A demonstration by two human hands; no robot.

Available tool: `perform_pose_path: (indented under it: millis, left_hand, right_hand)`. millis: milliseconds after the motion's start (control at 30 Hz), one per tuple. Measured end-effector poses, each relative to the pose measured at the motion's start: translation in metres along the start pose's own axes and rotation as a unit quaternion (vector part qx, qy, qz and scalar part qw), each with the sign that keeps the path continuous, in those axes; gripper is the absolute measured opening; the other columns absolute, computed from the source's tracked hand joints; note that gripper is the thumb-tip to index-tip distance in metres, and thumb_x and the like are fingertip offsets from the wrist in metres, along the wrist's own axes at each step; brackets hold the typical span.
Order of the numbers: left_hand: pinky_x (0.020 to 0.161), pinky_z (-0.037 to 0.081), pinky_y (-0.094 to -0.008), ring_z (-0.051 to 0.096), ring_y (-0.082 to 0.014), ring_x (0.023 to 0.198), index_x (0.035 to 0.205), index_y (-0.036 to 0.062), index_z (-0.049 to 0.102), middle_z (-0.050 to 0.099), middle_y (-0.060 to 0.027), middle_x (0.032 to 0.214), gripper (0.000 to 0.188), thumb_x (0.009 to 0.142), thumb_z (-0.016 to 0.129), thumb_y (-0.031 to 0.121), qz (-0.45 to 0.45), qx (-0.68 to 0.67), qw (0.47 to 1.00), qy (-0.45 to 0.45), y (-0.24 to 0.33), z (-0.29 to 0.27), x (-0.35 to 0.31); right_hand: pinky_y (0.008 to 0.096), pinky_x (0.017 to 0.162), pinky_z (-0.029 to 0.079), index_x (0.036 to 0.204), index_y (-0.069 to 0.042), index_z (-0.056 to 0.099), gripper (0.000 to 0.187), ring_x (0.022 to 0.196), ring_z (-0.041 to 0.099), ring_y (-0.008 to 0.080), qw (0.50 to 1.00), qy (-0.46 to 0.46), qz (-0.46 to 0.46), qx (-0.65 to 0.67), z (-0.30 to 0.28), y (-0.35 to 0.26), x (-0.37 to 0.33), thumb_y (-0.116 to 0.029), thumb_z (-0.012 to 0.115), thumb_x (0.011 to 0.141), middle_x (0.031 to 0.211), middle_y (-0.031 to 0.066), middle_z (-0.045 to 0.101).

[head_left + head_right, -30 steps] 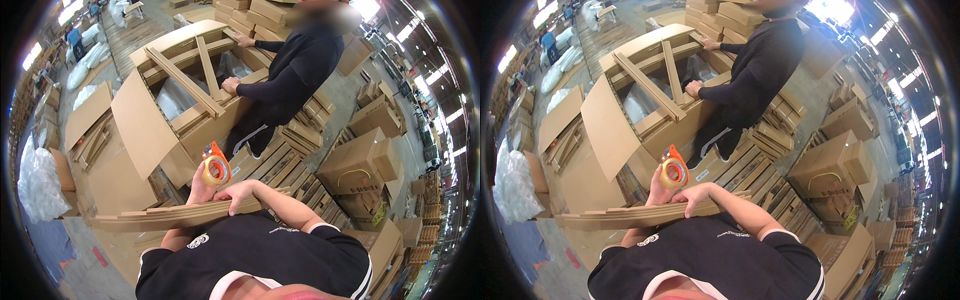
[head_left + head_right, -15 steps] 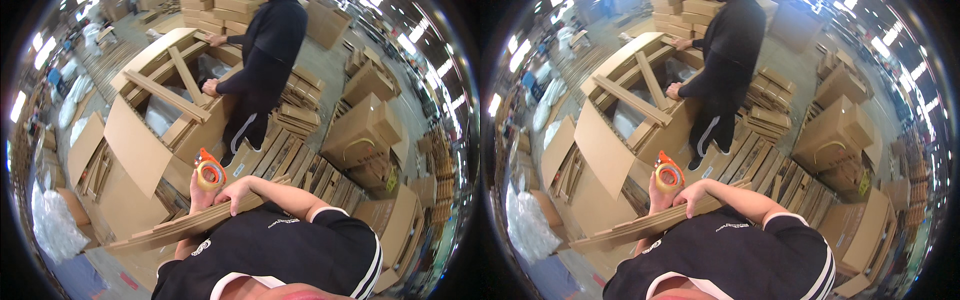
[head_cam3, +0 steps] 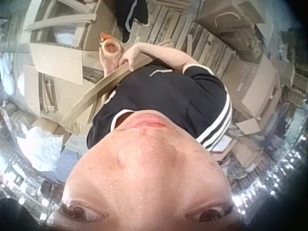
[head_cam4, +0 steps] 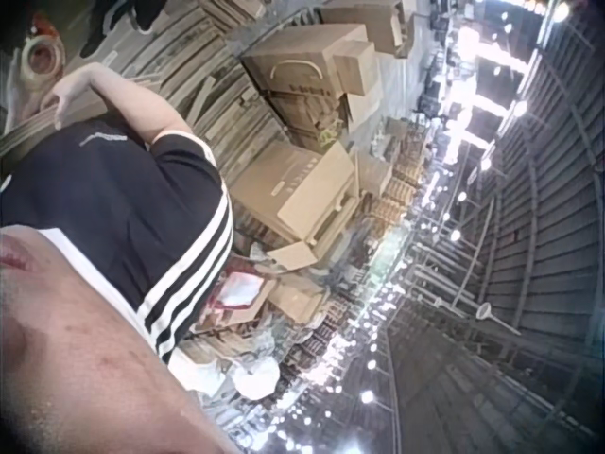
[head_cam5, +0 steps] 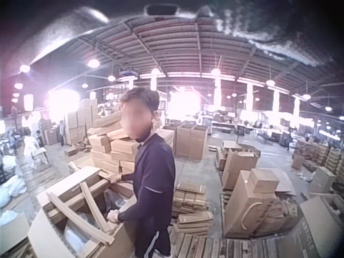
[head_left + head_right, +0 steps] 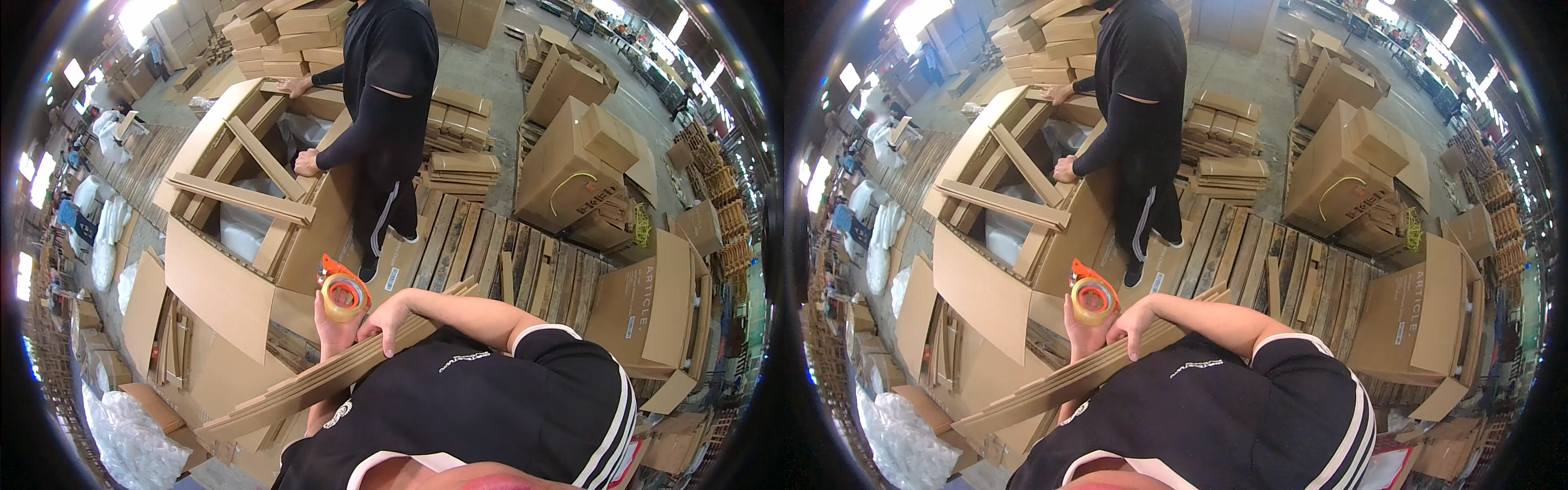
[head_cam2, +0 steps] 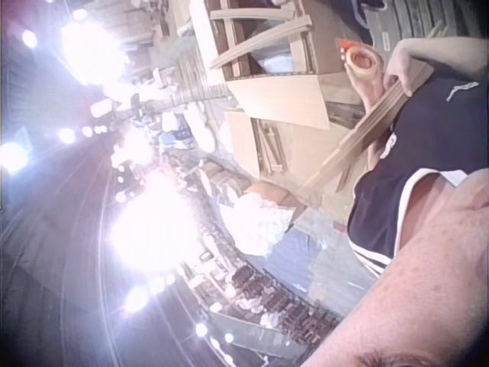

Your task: The person packs a chair into a cardboard box, places bubble wrap around it, adds cardboard dividers, and seals the box with packing tape. The person then moves the sealed box aside.

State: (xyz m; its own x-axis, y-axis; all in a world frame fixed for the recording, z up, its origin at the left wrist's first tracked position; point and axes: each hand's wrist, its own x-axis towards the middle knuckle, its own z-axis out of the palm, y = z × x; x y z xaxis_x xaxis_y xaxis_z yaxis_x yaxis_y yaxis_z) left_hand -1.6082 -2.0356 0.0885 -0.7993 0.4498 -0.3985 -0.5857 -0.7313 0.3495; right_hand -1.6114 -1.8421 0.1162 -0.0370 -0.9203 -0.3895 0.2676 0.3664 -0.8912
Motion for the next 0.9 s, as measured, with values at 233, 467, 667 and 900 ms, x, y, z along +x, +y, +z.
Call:
perform_pose_path:
  millis: [233, 467, 667, 900]
  left_hand:
    - [0.12, 0.036, -0.0679, 0.052, -0.0362, 0.144, 0.152, 0.0183, 0.055, 0.056, -0.0093, 0.157, 0.067, 0.106, 0.054, 0.067, -0.023, 0.017, 0.999, -0.032, -0.003, 0.016, 0.0]
    - [0.117, 0.041, -0.0638, 0.057, -0.0335, 0.138, 0.15, 0.0164, 0.056, 0.062, -0.0093, 0.151, 0.066, 0.106, 0.054, 0.066, -0.04, 0.046, 0.998, -0.027, -0.02, 0.034, -0.004]
    - [0.12, 0.04, -0.0615, 0.054, -0.0311, 0.142, 0.155, 0.0161, 0.049, 0.058, -0.0055, 0.155, 0.067, 0.107, 0.057, 0.062, -0.119, 0.002, 0.989, -0.083, -0.06, 0.067, 0.0]
    - [0.121, 0.041, -0.0558, 0.054, -0.0307, 0.143, 0.156, 0.0137, 0.049, 0.057, -0.0082, 0.155, 0.071, 0.107, 0.055, 0.063, -0.152, 0.042, 0.981, -0.117, -0.136, 0.117, 0.0]
  right_hand:
    - [0.0385, 0.103, 0.053, 0.145, 0.001, 0.053, 0.081, 0.118, 0.067, 0.0211, 1.0, 0.019, -0.008, 0.005, 0.008, -0.002, -0.016, -0.026, 0.096, 0.082, 0.128, 0.0114, 0.071]
    - [0.0377, 0.101, 0.053, 0.145, 0.001, 0.054, 0.082, 0.118, 0.067, 0.0206, 0.999, 0.039, -0.016, -0.022, 0.018, -0.001, -0.038, -0.028, 0.097, 0.081, 0.126, 0.0105, 0.071]
    - [0.0385, 0.105, 0.051, 0.147, -0.001, 0.056, 0.087, 0.124, 0.065, 0.0223, 0.994, 0.085, -0.028, -0.062, 0.046, 0.012, -0.088, -0.039, 0.096, 0.08, 0.132, 0.0119, 0.069]
    - [0.0365, 0.106, 0.051, 0.149, 0.0, 0.055, 0.089, 0.124, 0.064, 0.0202, 0.985, 0.167, -0.042, -0.022, 0.104, 0.044, -0.167, -0.036, 0.097, 0.08, 0.131, 0.0105, 0.068]
